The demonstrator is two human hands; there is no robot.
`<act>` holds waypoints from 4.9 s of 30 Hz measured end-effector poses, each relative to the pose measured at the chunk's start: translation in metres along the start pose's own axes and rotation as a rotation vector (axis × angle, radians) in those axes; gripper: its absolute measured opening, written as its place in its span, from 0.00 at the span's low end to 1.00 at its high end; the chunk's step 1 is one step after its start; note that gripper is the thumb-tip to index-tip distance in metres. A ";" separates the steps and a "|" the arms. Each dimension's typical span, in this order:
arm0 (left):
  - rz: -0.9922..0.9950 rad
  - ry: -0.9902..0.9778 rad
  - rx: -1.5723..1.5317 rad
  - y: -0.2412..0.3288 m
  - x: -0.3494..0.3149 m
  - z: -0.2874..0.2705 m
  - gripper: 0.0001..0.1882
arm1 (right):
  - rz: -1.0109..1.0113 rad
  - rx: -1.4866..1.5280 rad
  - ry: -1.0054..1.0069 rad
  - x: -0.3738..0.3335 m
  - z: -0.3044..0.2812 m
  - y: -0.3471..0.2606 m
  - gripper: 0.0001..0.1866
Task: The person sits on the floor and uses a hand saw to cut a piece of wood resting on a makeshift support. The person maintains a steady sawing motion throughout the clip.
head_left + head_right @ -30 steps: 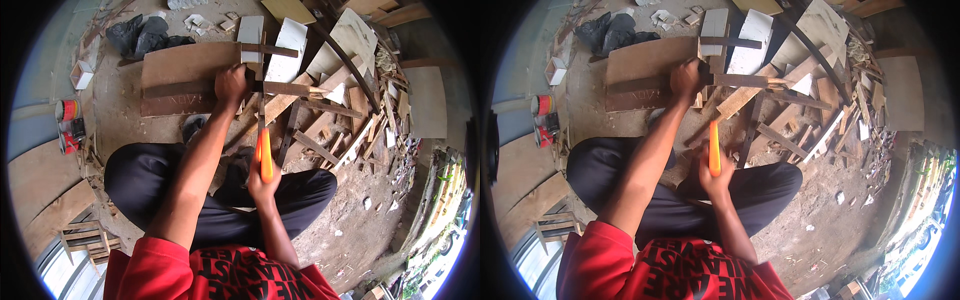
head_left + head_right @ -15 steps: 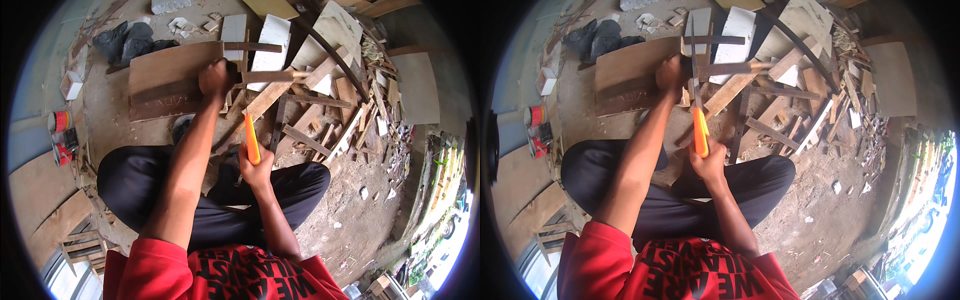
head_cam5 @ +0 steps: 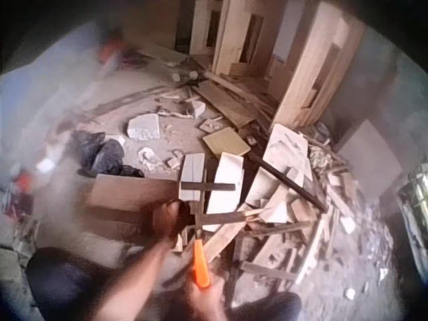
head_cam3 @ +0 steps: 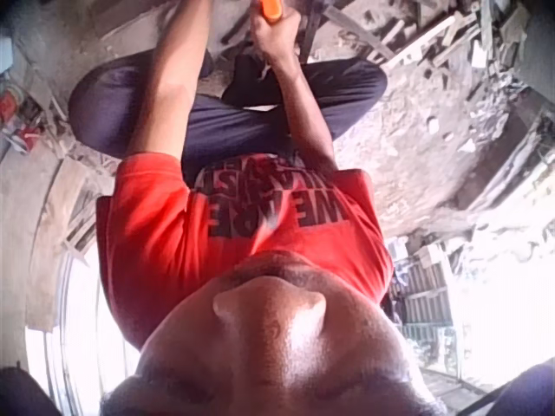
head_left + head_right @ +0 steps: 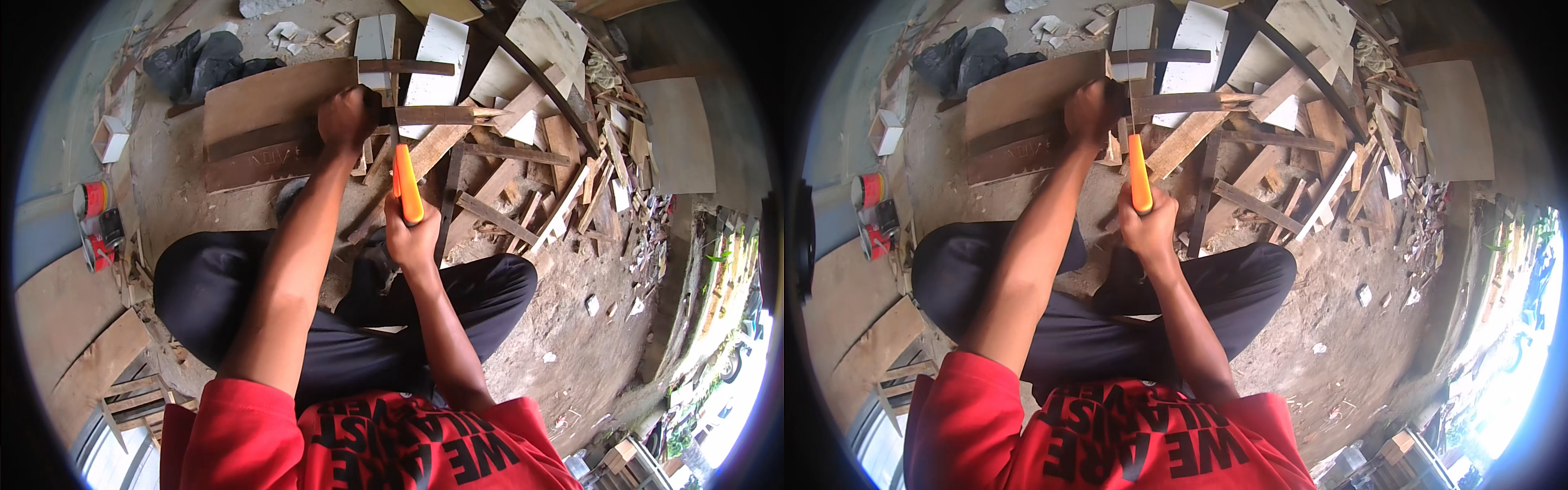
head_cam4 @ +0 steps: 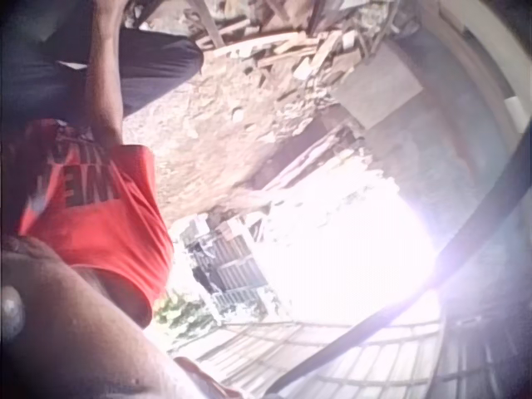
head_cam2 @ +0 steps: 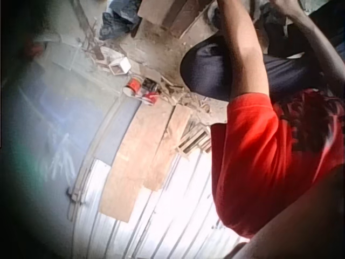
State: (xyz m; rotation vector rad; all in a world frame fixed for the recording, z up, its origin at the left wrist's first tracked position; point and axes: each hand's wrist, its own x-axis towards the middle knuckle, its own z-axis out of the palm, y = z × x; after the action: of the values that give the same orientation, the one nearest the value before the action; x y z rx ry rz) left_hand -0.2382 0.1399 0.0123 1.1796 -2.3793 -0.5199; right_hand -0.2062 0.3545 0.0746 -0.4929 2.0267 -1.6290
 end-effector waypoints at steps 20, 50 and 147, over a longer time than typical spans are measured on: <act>-0.144 -0.147 0.060 0.006 0.002 -0.007 0.10 | 0.002 0.081 0.018 0.008 0.008 0.012 0.14; 0.139 0.093 -0.079 -0.010 -0.005 0.008 0.11 | -0.038 0.052 0.071 0.002 0.024 0.024 0.14; -0.176 -0.071 0.094 0.003 0.016 0.008 0.12 | -0.126 -0.035 -0.048 -0.020 0.000 -0.001 0.13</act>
State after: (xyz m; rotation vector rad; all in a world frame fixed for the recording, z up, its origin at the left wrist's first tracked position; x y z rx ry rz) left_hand -0.2529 0.1291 0.0106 1.4448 -2.3953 -0.5182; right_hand -0.1899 0.3650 0.0788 -0.6778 2.0278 -1.6399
